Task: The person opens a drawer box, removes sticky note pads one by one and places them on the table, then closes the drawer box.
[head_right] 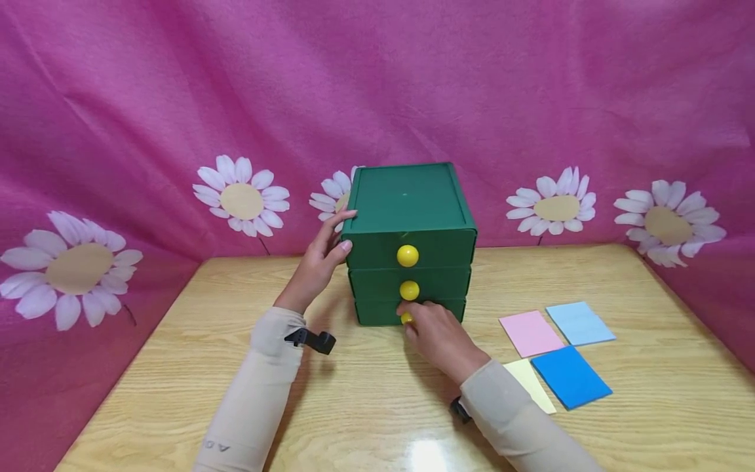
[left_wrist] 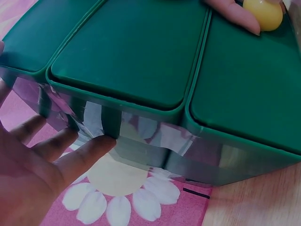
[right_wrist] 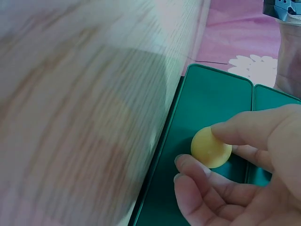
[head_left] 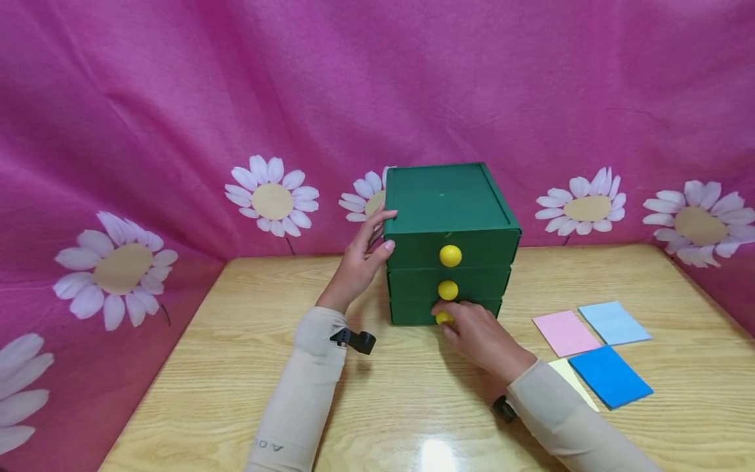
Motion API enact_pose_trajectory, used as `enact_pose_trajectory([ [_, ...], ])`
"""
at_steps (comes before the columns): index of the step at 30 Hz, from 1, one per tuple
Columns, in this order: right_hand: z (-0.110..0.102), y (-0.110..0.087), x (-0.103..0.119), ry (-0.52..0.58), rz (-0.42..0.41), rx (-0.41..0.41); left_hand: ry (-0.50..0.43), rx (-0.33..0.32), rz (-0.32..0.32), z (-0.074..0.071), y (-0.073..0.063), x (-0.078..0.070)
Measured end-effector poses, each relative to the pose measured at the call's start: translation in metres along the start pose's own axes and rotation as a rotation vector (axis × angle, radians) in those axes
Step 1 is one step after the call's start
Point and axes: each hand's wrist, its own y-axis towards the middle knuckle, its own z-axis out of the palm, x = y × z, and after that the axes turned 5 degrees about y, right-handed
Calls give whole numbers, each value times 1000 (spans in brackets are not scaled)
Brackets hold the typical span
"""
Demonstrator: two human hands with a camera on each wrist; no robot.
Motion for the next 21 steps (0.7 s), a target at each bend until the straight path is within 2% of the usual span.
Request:
enact_pose_trajectory([
  [4,-2,-1,-1,6,-4,4,2,-4,15,0,1,0],
  [8,-3,1,0,16,4,22,1,-10,3,0,0,-2],
  [12,-2,1,0,17,29,50,-24,0,-11,-2,-5,-17],
  [16,-3,0,1,24,42,66,7,13,-47,-6,-10,-30],
  [21,-10,-3,2,47,67,51,57,4,-109,-9,-13,-13],
])
